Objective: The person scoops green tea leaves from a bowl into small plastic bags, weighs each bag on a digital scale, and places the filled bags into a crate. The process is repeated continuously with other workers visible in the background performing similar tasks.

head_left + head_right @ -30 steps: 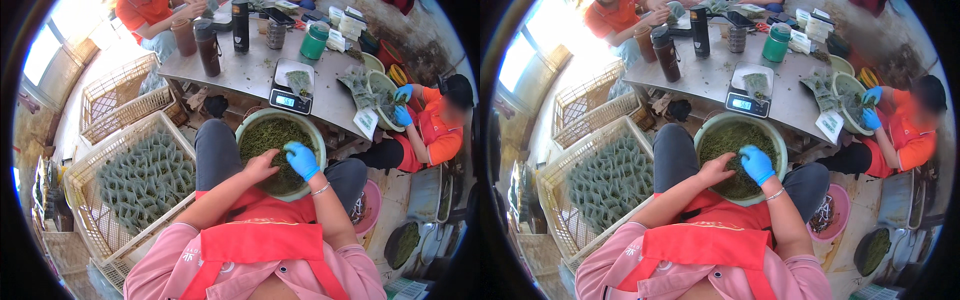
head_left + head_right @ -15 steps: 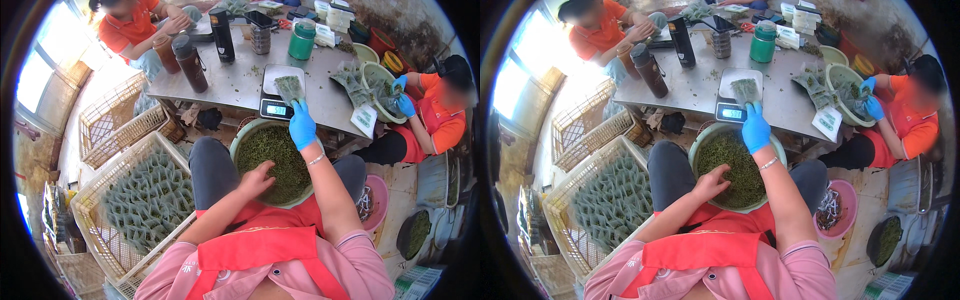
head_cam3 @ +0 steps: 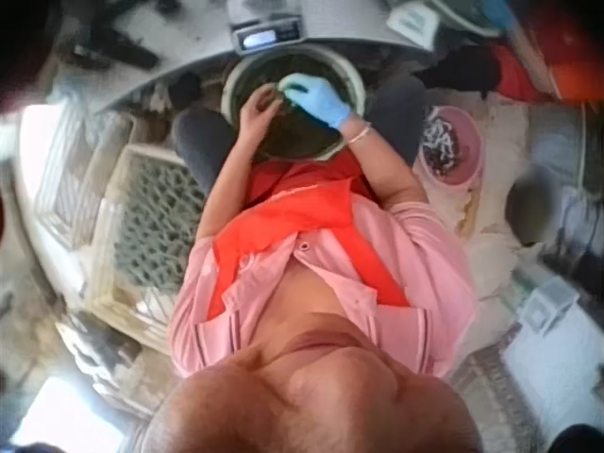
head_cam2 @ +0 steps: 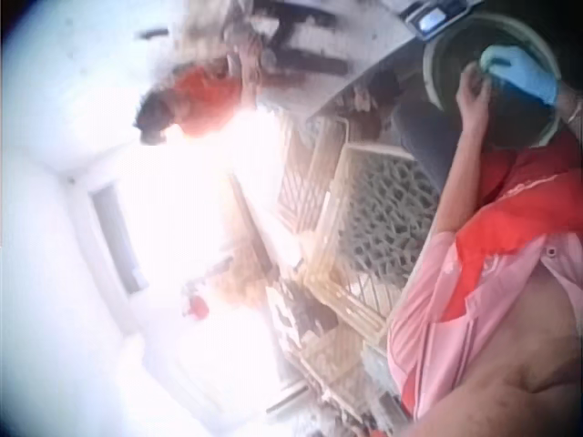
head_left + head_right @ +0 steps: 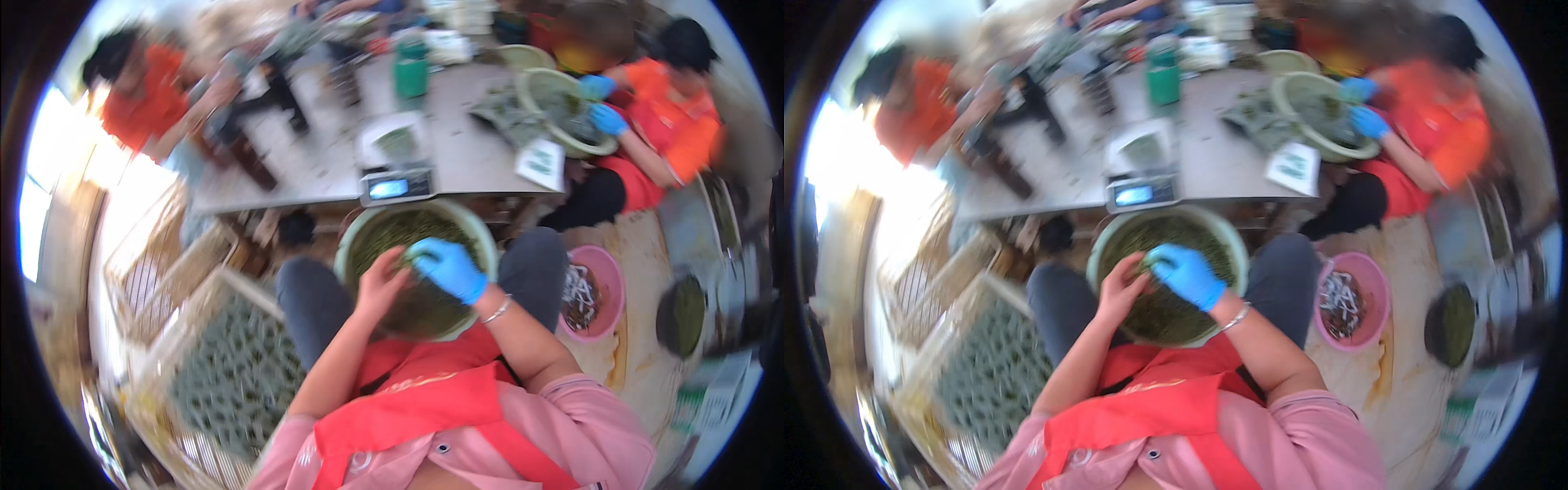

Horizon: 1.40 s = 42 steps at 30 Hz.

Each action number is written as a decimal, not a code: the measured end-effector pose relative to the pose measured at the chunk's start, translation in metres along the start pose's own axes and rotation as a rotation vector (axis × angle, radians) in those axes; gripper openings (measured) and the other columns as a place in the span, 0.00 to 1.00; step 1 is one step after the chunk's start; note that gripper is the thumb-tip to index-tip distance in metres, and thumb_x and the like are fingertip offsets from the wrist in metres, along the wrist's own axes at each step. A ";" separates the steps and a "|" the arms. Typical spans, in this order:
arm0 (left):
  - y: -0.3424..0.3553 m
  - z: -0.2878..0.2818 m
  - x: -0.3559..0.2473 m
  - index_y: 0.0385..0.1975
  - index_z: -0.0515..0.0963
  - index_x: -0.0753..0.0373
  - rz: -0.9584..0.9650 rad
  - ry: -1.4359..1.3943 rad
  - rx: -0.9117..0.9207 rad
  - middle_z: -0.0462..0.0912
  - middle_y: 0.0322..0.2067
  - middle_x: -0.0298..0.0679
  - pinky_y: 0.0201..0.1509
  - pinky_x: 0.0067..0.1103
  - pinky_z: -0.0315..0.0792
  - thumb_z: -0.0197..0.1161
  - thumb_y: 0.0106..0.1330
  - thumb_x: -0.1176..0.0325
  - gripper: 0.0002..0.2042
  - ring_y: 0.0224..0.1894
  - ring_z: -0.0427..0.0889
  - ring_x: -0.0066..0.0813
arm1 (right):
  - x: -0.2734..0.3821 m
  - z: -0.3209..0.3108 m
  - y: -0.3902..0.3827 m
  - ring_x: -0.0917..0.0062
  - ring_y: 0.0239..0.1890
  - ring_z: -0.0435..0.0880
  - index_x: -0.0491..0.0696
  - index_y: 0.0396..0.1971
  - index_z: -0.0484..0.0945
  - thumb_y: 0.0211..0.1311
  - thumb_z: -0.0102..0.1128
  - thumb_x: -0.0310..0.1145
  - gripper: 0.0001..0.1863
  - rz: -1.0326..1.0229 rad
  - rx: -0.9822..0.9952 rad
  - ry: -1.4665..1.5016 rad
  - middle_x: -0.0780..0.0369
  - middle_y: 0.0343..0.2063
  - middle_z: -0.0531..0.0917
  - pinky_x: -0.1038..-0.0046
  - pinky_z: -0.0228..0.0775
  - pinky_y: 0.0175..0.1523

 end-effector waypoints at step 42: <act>-0.011 0.022 -0.102 0.30 0.81 0.58 0.043 0.826 -0.053 0.80 0.20 0.33 0.30 0.21 0.71 0.64 0.54 0.61 0.09 0.22 0.79 0.23 | 0.022 -0.014 0.002 0.87 0.35 0.73 0.46 0.52 0.71 0.52 0.57 0.18 0.24 0.159 0.093 0.286 0.69 0.32 0.75 0.83 0.68 0.43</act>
Point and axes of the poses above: each hand's wrist, its own y-axis towards the middle knuckle, its own z-axis out of the palm, x = y × z, the point moved 1 cm from there along y, towards the middle knuckle
